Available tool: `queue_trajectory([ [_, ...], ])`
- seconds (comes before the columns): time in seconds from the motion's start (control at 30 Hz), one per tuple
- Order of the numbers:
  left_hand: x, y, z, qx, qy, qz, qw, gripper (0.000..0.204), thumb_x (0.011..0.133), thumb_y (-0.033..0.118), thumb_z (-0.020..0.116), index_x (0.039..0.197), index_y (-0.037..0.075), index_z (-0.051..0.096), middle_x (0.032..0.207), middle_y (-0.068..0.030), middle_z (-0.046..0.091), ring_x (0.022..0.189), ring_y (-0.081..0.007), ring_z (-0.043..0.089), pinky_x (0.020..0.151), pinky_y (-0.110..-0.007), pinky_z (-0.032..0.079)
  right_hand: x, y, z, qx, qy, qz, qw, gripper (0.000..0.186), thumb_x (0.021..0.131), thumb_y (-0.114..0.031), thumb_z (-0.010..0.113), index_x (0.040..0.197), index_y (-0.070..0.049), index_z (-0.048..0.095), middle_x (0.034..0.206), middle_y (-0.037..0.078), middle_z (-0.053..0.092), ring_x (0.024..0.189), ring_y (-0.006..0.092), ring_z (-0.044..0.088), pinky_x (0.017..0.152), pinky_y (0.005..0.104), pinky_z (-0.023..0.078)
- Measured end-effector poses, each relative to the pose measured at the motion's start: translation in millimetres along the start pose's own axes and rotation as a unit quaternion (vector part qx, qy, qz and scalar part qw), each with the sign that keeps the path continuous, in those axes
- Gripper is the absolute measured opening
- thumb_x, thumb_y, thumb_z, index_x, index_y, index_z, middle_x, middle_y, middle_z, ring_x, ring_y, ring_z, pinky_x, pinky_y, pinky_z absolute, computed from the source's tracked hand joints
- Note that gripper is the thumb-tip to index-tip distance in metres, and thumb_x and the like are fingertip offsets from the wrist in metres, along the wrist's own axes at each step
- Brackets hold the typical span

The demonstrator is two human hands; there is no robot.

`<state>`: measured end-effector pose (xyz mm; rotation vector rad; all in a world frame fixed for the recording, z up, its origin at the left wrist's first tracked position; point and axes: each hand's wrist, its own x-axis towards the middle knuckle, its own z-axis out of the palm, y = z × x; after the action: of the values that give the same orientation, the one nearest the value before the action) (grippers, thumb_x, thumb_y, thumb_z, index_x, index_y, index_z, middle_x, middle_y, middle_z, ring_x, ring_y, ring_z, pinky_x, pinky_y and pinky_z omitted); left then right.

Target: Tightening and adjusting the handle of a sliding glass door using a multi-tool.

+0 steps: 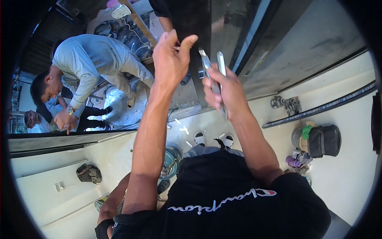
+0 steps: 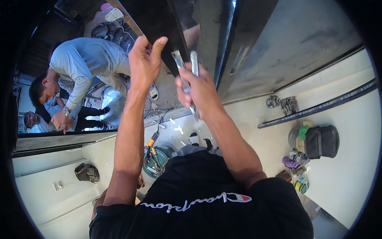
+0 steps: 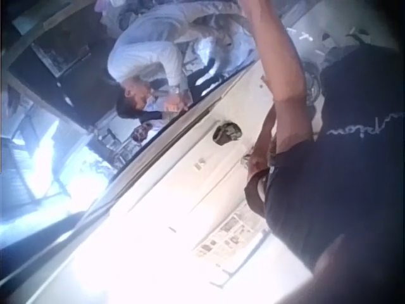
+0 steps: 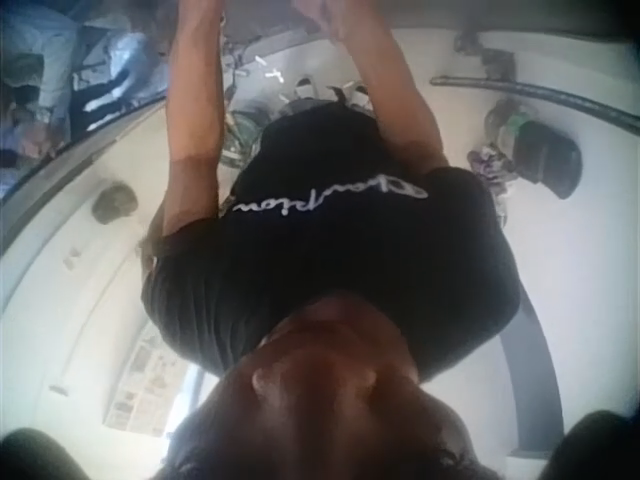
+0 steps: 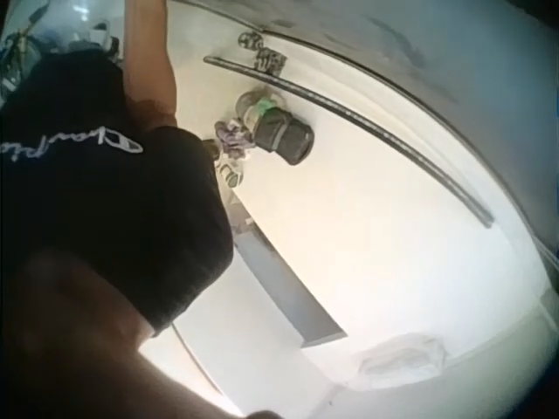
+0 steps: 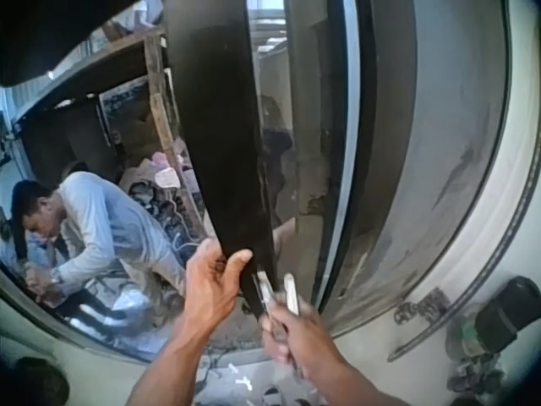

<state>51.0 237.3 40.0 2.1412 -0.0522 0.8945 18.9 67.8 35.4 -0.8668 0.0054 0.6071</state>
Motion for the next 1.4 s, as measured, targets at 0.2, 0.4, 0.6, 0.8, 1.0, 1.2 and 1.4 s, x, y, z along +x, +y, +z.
queue_trajectory([
  [0.2,-0.7,8.0,1.4,-0.003,0.018,0.025,1.000,0.025,0.091,0.026,0.075,0.090,0.003,0.067,0.072,-0.0113,0.054,0.064,-0.0274,0.053,0.060,-0.039,0.043,1.4,-3.9,1.0,0.021,0.018,0.007,1.000,0.011,0.102,-0.017,0.054,0.107,-0.009,0.048,0.076,0.004,0.055,0.042,0.0066,0.040,0.035,0.0242,0.031],
  [0.4,-0.3,8.8,0.4,-0.013,0.014,0.008,1.000,0.023,0.090,0.024,0.076,0.092,0.002,0.067,0.071,-0.0111,0.054,0.064,-0.0269,0.053,0.060,-0.039,0.043,3.9,-0.4,-7.3,0.017,-0.002,0.018,1.000,0.020,0.100,-0.014,0.056,0.114,-0.007,0.044,0.075,0.006,0.056,0.042,0.0107,0.043,0.038,0.0277,0.033],
  [0.6,-4.1,6.9,2.0,0.007,0.010,0.024,1.000,0.028,0.090,0.027,0.076,0.088,0.001,0.064,0.071,-0.0120,0.053,0.063,-0.0277,0.054,0.059,-0.039,0.043,7.1,-1.3,-2.4,0.015,0.010,0.005,1.000,0.022,0.099,-0.014,0.056,0.115,-0.006,0.043,0.074,0.006,0.056,0.042,0.0106,0.043,0.037,0.0278,0.032],
  [0.8,-1.3,0.7,6.8,0.000,0.024,0.035,0.999,0.035,0.089,0.027,0.077,0.081,-0.001,0.058,0.070,-0.0135,0.050,0.060,-0.0307,0.049,0.056,-0.041,0.040,-1.5,5.5,-1.3,-0.015,0.034,0.002,0.999,0.021,0.100,-0.014,0.055,0.113,-0.007,0.041,0.074,0.006,0.056,0.043,0.0106,0.043,0.038,0.0284,0.033],
  [1.0,-1.5,2.6,1.4,-0.003,0.014,0.019,1.000,0.028,0.090,0.027,0.076,0.088,0.002,0.065,0.071,-0.0126,0.052,0.064,-0.0281,0.052,0.059,-0.040,0.041,-6.5,11.6,7.0,0.008,0.028,0.006,1.000,0.018,0.100,-0.013,0.055,0.109,-0.009,0.041,0.072,0.006,0.055,0.042,0.0117,0.044,0.037,0.0294,0.033],
  [1.2,-4.9,-2.2,1.8,-0.005,0.014,0.020,1.000,0.028,0.090,0.027,0.075,0.087,0.001,0.065,0.071,-0.0127,0.053,0.064,-0.0293,0.052,0.060,-0.040,0.042,4.0,12.2,13.6,0.020,0.025,-0.006,0.999,0.017,0.100,-0.014,0.055,0.107,-0.010,0.041,0.073,0.006,0.055,0.041,0.0120,0.045,0.036,0.0296,0.033],
  [1.4,-8.6,5.3,-0.6,0.012,0.002,0.022,1.000,0.028,0.090,0.027,0.075,0.087,0.001,0.065,0.071,-0.0129,0.053,0.065,-0.0294,0.052,0.061,-0.040,0.042,-9.2,20.7,8.1,0.002,0.033,-0.006,0.999,0.016,0.101,-0.015,0.054,0.109,-0.009,0.041,0.075,0.007,0.055,0.041,0.0124,0.045,0.036,0.0291,0.033],
])
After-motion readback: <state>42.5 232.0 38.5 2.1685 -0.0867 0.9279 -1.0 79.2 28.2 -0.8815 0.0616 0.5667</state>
